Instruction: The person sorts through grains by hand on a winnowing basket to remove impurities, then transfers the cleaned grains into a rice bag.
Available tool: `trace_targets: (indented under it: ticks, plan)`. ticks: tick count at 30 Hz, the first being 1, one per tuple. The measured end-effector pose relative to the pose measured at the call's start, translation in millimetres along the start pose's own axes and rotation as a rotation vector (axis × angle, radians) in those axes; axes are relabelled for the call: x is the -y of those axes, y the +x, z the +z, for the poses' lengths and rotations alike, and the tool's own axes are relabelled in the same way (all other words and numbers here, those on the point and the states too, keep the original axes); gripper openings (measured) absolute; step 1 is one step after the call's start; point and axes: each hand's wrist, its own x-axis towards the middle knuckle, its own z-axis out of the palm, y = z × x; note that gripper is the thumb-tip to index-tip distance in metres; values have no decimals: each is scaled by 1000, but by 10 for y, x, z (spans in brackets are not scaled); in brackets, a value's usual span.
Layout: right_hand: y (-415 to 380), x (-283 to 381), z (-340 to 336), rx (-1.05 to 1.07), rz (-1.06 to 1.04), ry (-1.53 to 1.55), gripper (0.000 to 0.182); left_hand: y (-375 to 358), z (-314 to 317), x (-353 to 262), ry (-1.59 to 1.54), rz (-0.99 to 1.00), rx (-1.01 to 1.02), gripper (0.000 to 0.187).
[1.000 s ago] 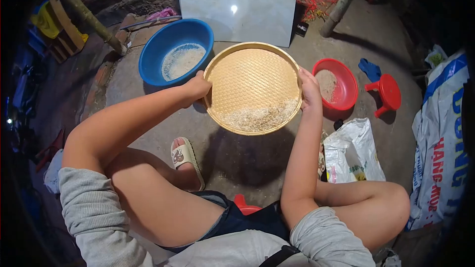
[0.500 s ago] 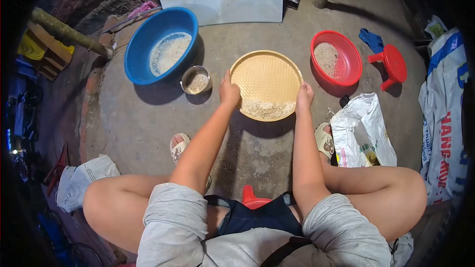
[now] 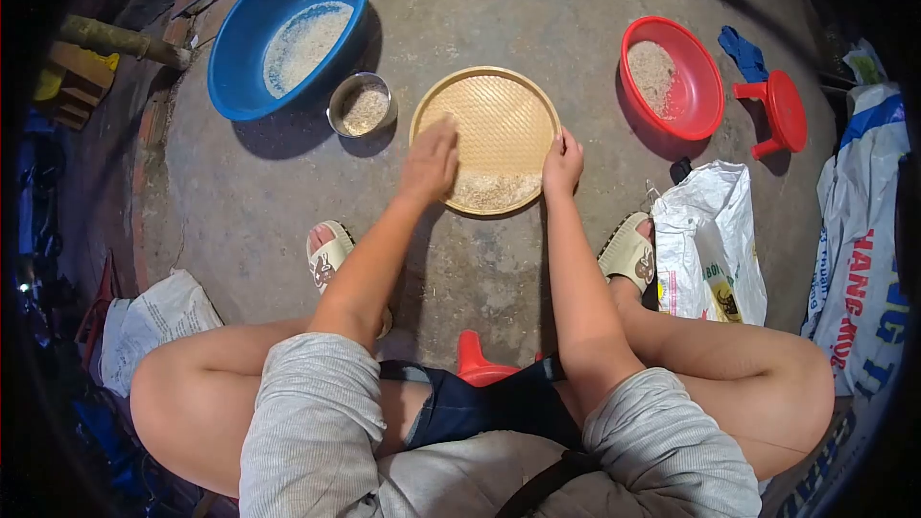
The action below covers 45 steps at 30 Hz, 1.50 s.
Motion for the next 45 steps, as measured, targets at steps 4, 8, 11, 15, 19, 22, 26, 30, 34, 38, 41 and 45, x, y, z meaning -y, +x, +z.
trace_targets:
  ticks: [4,8,11,15,19,22,26,30,34,38,41,45]
  plan:
    - [80,159,-68,30,-172,-224,26,58,37,-199,51,432,346,54]
    - [119,88,-16,-29,-270,-263,25,92,150,-293,-29,559,449,57]
    - [114,-17,4,-42,-280,-279,23,102,244,-334,-72,578,486,57]
    - [111,-6,-41,-24,-247,-269,23,145,350,-421,-83,598,507,56]
    - [177,0,-49,-17,-169,-216,23,202,405,-451,-129,596,525,54]
    - [211,-34,-41,-23,-133,-180,23,230,467,-441,-159,598,525,52]
    - [223,66,-61,-5,-20,-113,23,248,546,-431,-211,595,462,50]
    - [345,-48,41,-48,62,99,24,285,558,-475,-135,640,360,39]
    - [365,91,51,-82,111,244,24,265,546,-509,-78,645,284,23]
    - [377,186,23,-68,177,345,23,272,585,-494,-94,658,305,18]
    - [411,188,-26,-49,225,365,23,271,599,-471,-83,692,338,17]
    - [470,250,-174,-103,190,425,23,260,595,-526,-5,664,382,17]
